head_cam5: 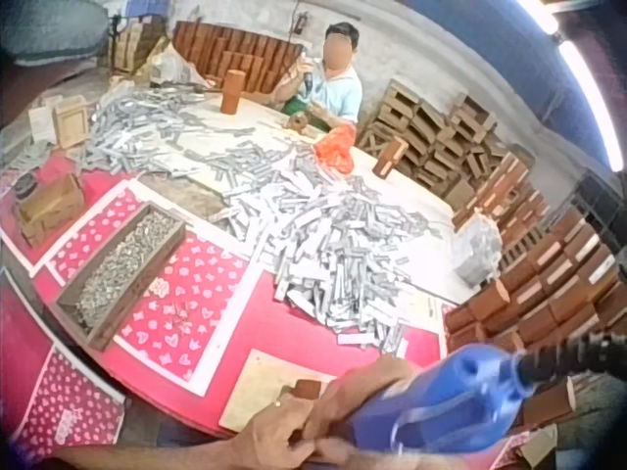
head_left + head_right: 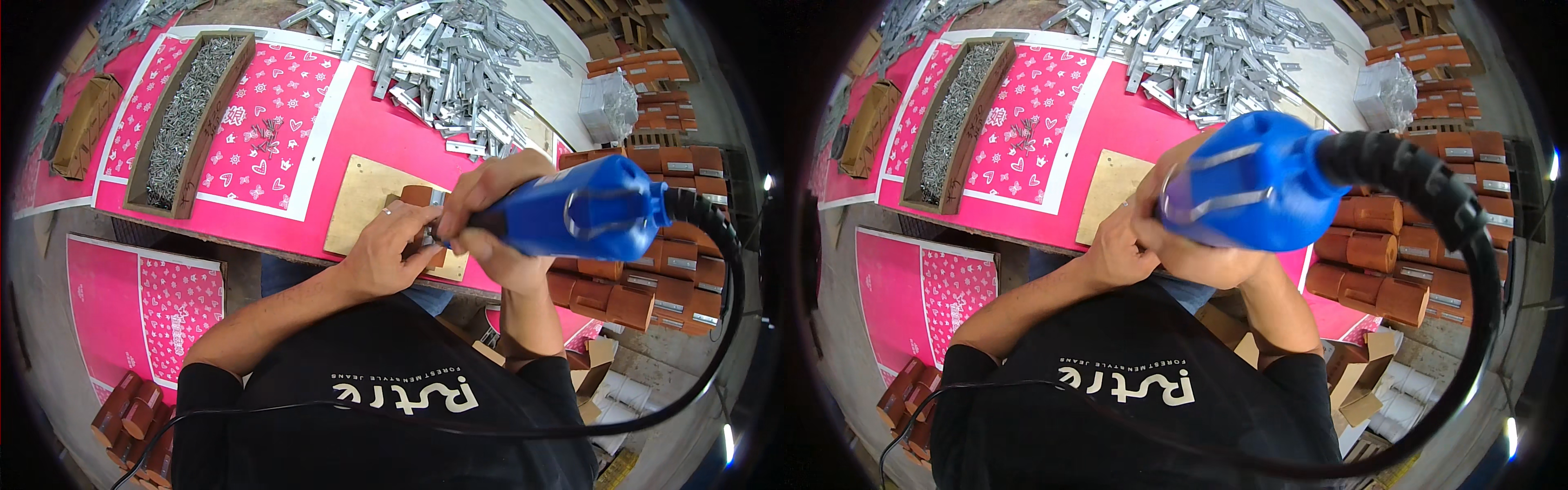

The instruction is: Using a powered screwdriver to attach metal hinges or brackets to cylindrical wooden/bamboo segments.

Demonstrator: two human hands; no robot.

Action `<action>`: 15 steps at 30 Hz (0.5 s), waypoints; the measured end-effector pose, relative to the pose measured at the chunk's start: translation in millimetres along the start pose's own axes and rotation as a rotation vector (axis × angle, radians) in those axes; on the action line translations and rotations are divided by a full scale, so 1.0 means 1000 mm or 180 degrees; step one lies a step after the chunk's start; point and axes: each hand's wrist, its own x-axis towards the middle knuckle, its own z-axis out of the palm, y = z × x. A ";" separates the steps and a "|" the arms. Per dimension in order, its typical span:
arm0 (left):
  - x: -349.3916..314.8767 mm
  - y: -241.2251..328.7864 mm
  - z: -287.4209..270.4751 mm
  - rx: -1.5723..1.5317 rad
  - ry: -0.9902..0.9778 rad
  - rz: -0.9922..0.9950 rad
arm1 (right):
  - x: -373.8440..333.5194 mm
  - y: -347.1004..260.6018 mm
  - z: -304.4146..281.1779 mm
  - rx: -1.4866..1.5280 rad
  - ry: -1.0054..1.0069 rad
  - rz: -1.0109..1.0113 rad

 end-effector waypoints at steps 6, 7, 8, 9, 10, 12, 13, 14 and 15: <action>0.006 0.000 -0.023 0.0470 -0.0417 0.0131 | 0.003 -0.003 -0.045 0.1348 -0.1168 -0.0290; 0.011 0.000 -0.029 0.0703 -0.0652 -0.0004 | 0.001 -0.009 -0.054 0.1554 -0.1154 -0.0418; 0.011 -0.003 -0.037 0.0861 -0.1042 -0.0366 | -0.009 -0.013 -0.057 0.1715 -0.0724 -0.0476; 0.012 -0.005 -0.039 0.0879 -0.1071 -0.0364 | -0.019 -0.020 -0.061 0.1853 -0.0285 -0.0544; 0.013 -0.007 -0.040 0.1373 -0.1294 -0.0455 | -0.027 -0.023 -0.067 0.1859 -0.0256 -0.0567; 0.019 -0.012 -0.035 0.1907 -0.1591 -0.0558 | -0.048 -0.021 -0.078 0.1505 0.0734 -0.0596; 0.024 -0.011 -0.034 0.1933 -0.1638 -0.0529 | -0.057 -0.018 -0.080 0.1504 0.0781 -0.0634; 0.027 -0.009 -0.034 0.1741 -0.1670 -0.0562 | -0.068 -0.012 -0.082 0.1208 0.1180 -0.0467; 0.031 -0.008 -0.033 0.1543 -0.1700 -0.0589 | -0.078 -0.006 -0.084 0.0901 0.1575 -0.0293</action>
